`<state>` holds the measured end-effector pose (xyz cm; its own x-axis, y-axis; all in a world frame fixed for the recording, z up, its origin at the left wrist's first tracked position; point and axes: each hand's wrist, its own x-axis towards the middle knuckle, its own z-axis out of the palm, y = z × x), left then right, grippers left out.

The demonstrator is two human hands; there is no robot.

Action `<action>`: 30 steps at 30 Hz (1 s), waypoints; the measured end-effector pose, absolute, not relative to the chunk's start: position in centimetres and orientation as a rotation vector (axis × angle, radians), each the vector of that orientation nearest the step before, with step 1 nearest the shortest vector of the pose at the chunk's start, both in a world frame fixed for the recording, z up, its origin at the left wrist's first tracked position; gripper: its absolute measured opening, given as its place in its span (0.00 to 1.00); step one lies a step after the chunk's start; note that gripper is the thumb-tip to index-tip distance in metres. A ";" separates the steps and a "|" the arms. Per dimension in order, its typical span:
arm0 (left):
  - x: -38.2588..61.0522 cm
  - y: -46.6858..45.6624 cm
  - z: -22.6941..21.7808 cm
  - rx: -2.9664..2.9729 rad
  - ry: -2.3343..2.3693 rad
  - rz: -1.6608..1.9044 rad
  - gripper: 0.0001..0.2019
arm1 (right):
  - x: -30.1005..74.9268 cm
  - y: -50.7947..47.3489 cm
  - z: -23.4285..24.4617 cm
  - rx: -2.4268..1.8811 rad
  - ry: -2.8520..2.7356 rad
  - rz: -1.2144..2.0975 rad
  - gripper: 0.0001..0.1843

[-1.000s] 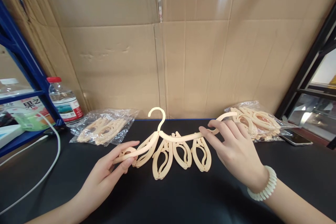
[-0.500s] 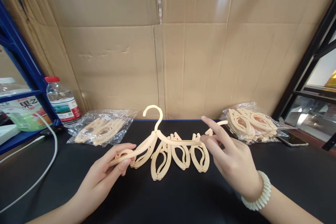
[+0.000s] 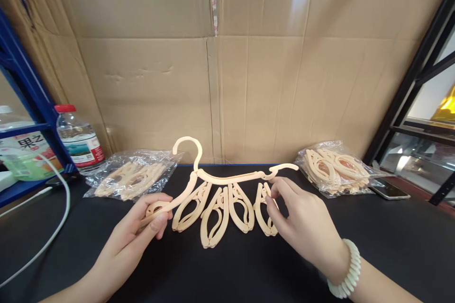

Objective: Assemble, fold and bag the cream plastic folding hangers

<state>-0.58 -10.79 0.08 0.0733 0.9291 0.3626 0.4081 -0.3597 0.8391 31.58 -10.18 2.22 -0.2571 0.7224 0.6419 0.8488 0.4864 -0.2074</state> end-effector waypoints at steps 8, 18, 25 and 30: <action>-0.5 -10.2 0.0 1.888 1.263 1.219 0.10 | 31.3 -10.0 2.6 -1.108 -2.073 0.022 0.06; -0.2 -10.8 0.4 1.783 1.214 1.247 0.12 | 30.3 -10.1 1.7 -0.972 -1.760 1.033 0.14; 0.4 -11.4 2.3 1.434 1.220 1.409 0.10 | 31.1 -9.9 2.4 -0.823 -1.367 1.323 0.11; 1.0 -12.2 3.4 1.315 1.086 1.397 0.10 | 29.7 -10.9 2.4 -0.713 -1.187 1.461 0.09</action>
<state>1.04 -12.21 3.40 -0.0257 0.9784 0.2052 -0.0428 -0.2061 0.9776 29.71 -10.87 2.41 -0.2483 0.9544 0.1657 -0.3576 0.0687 -0.9313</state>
